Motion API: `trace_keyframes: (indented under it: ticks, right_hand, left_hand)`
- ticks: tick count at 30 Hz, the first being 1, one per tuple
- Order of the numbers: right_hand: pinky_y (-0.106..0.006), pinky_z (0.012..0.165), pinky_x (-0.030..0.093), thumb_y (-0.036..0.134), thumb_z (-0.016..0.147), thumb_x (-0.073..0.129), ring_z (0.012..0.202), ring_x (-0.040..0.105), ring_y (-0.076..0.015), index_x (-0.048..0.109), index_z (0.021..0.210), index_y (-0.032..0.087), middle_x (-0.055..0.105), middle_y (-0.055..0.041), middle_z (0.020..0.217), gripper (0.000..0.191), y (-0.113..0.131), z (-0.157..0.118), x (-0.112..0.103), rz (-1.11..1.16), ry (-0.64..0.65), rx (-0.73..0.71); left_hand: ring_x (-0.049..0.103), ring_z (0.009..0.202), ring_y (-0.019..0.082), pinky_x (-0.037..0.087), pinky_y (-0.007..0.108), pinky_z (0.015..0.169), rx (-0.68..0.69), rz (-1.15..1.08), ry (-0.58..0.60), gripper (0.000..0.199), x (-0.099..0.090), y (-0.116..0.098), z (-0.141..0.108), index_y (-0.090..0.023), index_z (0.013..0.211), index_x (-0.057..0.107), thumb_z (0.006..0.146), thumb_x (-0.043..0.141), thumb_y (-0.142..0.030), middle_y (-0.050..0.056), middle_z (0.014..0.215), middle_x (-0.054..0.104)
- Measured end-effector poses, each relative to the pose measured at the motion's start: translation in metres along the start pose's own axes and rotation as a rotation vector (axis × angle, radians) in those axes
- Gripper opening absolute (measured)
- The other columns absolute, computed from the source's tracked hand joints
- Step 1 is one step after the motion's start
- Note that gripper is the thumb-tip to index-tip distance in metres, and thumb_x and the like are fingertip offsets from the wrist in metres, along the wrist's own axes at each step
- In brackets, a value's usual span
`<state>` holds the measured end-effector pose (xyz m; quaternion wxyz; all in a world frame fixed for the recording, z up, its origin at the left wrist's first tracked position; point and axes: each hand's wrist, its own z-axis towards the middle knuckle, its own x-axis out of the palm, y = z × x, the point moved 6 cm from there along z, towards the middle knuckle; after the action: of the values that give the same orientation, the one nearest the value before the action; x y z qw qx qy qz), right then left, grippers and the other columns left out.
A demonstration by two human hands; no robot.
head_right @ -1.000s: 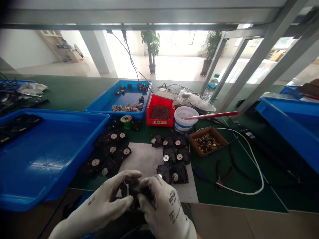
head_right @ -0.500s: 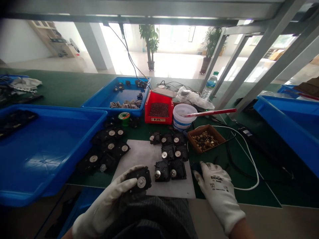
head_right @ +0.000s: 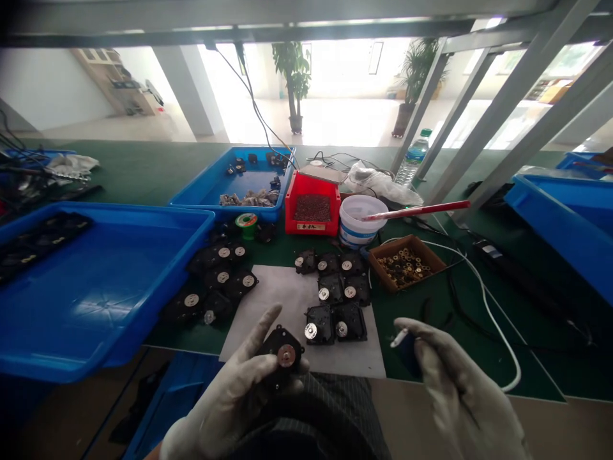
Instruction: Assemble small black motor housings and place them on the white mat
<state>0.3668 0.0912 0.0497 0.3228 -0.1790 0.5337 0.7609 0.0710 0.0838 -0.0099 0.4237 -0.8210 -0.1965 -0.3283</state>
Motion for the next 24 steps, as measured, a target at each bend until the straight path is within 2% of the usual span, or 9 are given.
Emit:
trace_keyframes:
  ticks: [2,4,6,8,11,16,24]
  right_hand:
    - [-0.046,0.07,0.06,0.052,0.096,0.056,0.077,0.074,-0.0316,0.078,0.089,0.032,0.077,-0.0067,0.077,0.03,0.034,-0.008,0.021,0.031,0.099,-0.118]
    - [-0.038,0.064,0.056,0.039,0.101,0.052,0.066,0.07,-0.0248,0.074,0.08,0.03,0.072,-0.0036,0.067,0.032,0.061,-0.012,0.045,0.033,0.13,-0.16]
    - [-0.034,0.059,0.049,0.026,0.1,0.055,0.057,0.064,-0.0193,0.069,0.073,0.027,0.069,-0.0013,0.062,0.031,0.081,-0.012,0.065,0.003,0.12,-0.212]
    - [-0.033,0.061,0.047,0.02,0.097,0.06,0.057,0.065,-0.017,0.069,0.076,0.024,0.071,-0.0006,0.065,0.023,0.095,-0.012,0.075,-0.028,0.08,-0.283]
    - [-0.033,0.066,0.049,0.019,0.096,0.062,0.063,0.07,-0.0171,0.071,0.08,0.022,0.076,-0.0022,0.074,0.018,0.101,-0.009,0.08,-0.047,0.093,-0.333]
    - [-0.034,0.065,0.046,0.02,0.097,0.06,0.059,0.067,-0.018,0.068,0.069,0.023,0.075,-0.0017,0.067,0.029,0.102,-0.004,0.088,-0.076,0.186,-0.361]
    - [-0.034,0.066,0.045,0.019,0.096,0.062,0.059,0.067,-0.0174,0.067,0.067,0.023,0.075,-0.0006,0.067,0.029,0.104,0.0,0.094,-0.079,0.188,-0.394]
  left_hand:
    - [0.077,0.091,0.022,0.059,0.034,0.085,-0.027,0.059,0.037,0.077,0.004,0.006,0.002,-0.028,0.15,0.043,0.084,0.083,-0.026,0.006,0.103,0.075]
    - [0.074,0.085,0.021,0.058,0.031,0.079,-0.023,0.124,0.047,0.063,0.005,0.012,0.004,-0.024,0.137,0.055,0.081,0.084,-0.024,0.006,0.099,0.074]
    - [0.07,0.078,0.019,0.057,0.03,0.074,-0.002,0.199,0.026,0.054,0.003,0.016,0.005,-0.023,0.127,0.06,0.079,0.084,-0.026,0.004,0.095,0.071]
    - [0.067,0.074,0.018,0.056,0.028,0.069,0.035,0.294,-0.013,0.052,0.001,0.016,0.005,-0.021,0.123,0.063,0.075,0.083,-0.028,0.003,0.091,0.069]
    - [0.065,0.076,0.019,0.054,0.027,0.066,0.038,0.419,-0.036,0.054,0.001,0.012,0.003,-0.02,0.126,0.065,0.073,0.076,-0.027,0.004,0.094,0.07]
    - [0.061,0.074,0.018,0.052,0.026,0.063,-0.001,0.5,-0.066,0.058,0.006,0.004,0.0,-0.019,0.125,0.066,0.067,0.067,-0.02,0.002,0.088,0.066]
    - [0.056,0.063,0.016,0.051,0.026,0.056,-0.024,0.479,-0.061,0.056,0.016,-0.001,-0.001,-0.019,0.121,0.064,0.067,0.072,-0.03,0.0,0.08,0.062]
